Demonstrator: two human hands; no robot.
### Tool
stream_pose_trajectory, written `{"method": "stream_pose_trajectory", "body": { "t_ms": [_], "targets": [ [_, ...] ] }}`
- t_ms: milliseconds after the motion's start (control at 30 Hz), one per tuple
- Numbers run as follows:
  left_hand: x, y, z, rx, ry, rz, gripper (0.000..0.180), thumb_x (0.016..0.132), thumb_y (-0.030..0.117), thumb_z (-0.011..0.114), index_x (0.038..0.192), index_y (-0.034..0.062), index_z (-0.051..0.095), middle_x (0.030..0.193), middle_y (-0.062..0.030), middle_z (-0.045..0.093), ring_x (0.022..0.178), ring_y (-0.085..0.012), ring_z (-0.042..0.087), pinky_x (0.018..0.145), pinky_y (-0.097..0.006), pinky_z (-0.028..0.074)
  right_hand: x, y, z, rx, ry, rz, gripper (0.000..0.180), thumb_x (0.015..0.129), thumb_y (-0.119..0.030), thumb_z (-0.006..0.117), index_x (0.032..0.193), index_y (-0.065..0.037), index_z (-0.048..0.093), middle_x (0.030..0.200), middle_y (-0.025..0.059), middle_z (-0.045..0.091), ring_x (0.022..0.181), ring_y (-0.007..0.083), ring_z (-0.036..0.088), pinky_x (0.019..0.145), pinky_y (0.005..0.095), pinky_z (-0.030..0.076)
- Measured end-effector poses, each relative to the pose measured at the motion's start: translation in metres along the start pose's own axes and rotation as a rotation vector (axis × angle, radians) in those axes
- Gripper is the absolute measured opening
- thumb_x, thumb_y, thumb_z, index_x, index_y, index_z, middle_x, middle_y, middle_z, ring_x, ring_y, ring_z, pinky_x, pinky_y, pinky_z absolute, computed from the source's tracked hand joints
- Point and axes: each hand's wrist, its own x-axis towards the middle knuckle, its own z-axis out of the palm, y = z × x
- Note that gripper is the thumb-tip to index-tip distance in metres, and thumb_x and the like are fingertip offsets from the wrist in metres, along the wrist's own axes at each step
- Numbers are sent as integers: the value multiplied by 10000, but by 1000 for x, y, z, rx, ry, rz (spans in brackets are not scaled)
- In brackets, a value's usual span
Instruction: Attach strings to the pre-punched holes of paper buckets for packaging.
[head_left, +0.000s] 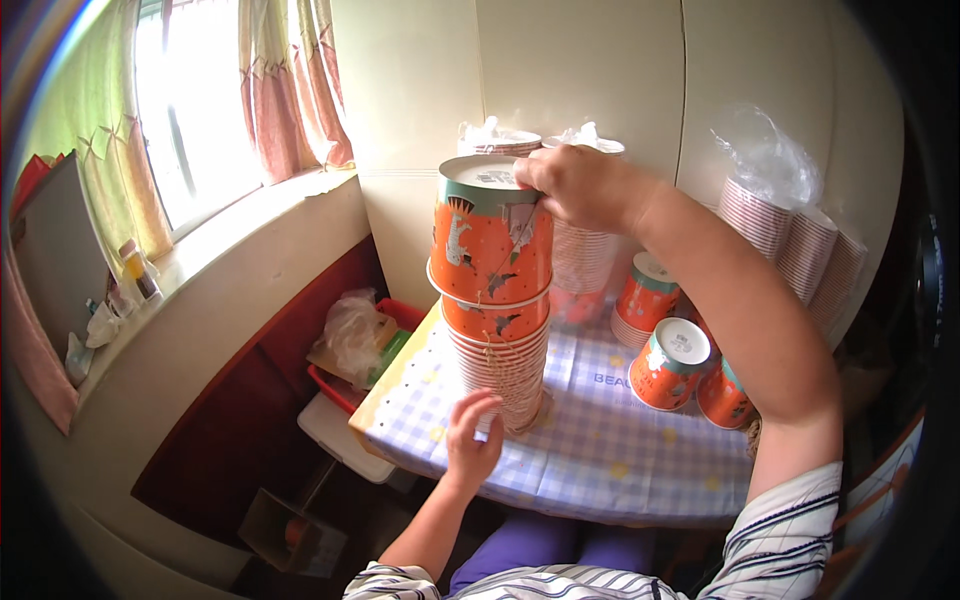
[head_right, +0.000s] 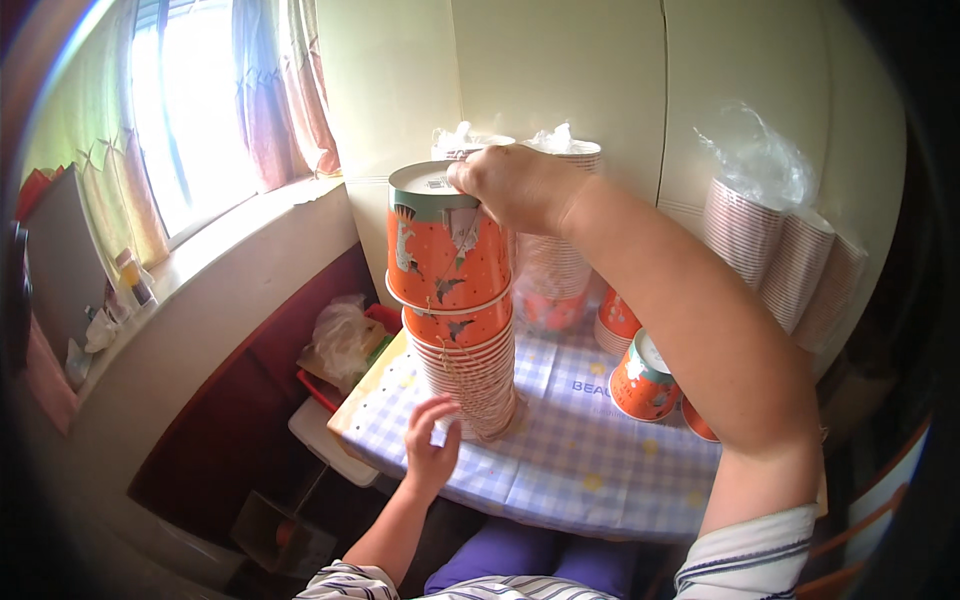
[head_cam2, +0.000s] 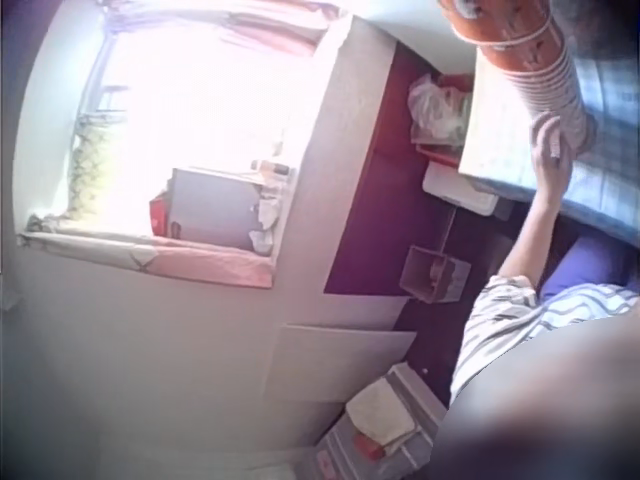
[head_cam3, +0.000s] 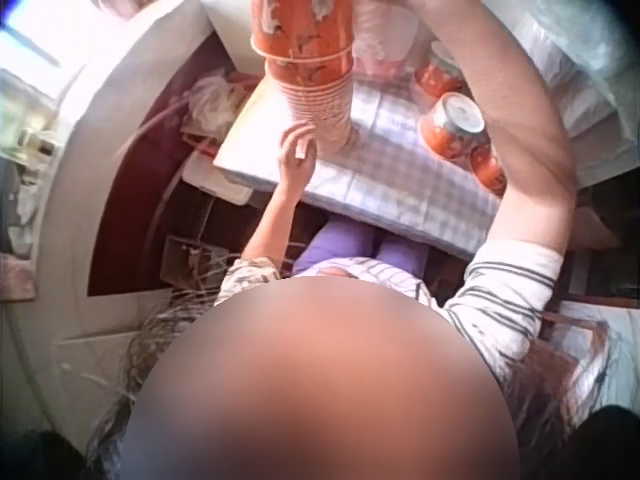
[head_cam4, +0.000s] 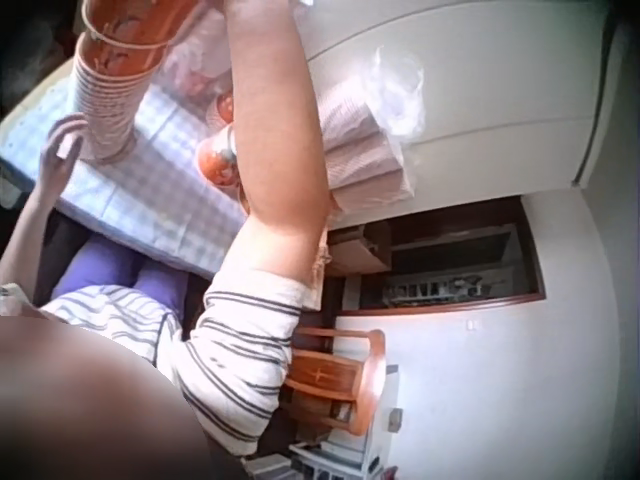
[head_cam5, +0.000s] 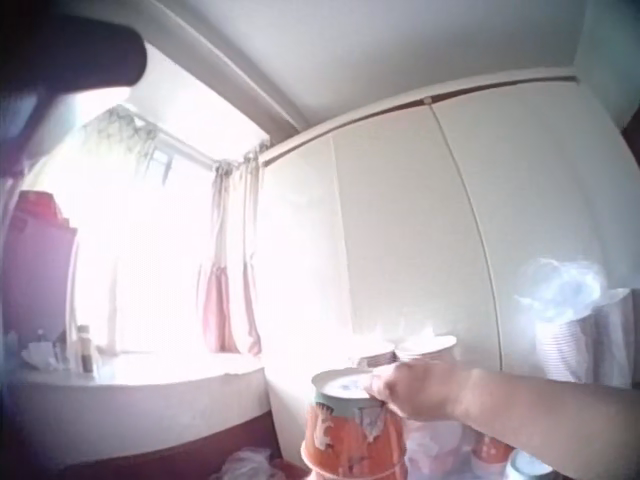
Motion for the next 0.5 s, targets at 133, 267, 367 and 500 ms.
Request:
{"method": "stream_pose_trajectory", "body": {
  "t_ms": [133, 267, 367, 500],
  "targets": [
    [25, 0, -13, 103, 71, 20, 328, 775, -11, 633, 1097, 44, 614, 1131, -172, 584, 1075, -338, 551, 931, -396, 447, -1, -8, 12, 7, -114, 23, 246, 810, 31, 527, 1037, -15, 610, 1009, 176, 652, 958, 319, 643, 814, 394, 534],
    [42, -5, -14, 198, 26, 46, 479, 789, 75, 646, 1249, 42, 518, 1300, -223, 474, 1182, -385, 462, 1003, -462, 369, -6, -10, 21, 1, -92, 0, 238, 846, -4, 488, 1050, -18, 610, 1046, 166, 647, 962, 313, 644, 833, 387, 528],
    [50, -6, -10, 290, -3, 110, 625, 785, 123, 658, 1350, 34, 406, 1397, -242, 379, 1241, -413, 400, 1034, -503, 316, -8, -11, 21, -30, -129, 8, 232, 855, -23, 485, 1049, -17, 612, 1044, 166, 649, 962, 309, 645, 838, 383, 527],
    [61, -5, -6, 297, -5, 142, 637, 780, 121, 660, 1351, 25, 397, 1389, -245, 385, 1248, -414, 397, 1037, -500, 312, -9, -6, 29, -1, -75, -27, 229, 854, -22, 489, 1049, -19, 609, 1038, 172, 649, 960, 306, 646, 835, 381, 528]
  ]
}}
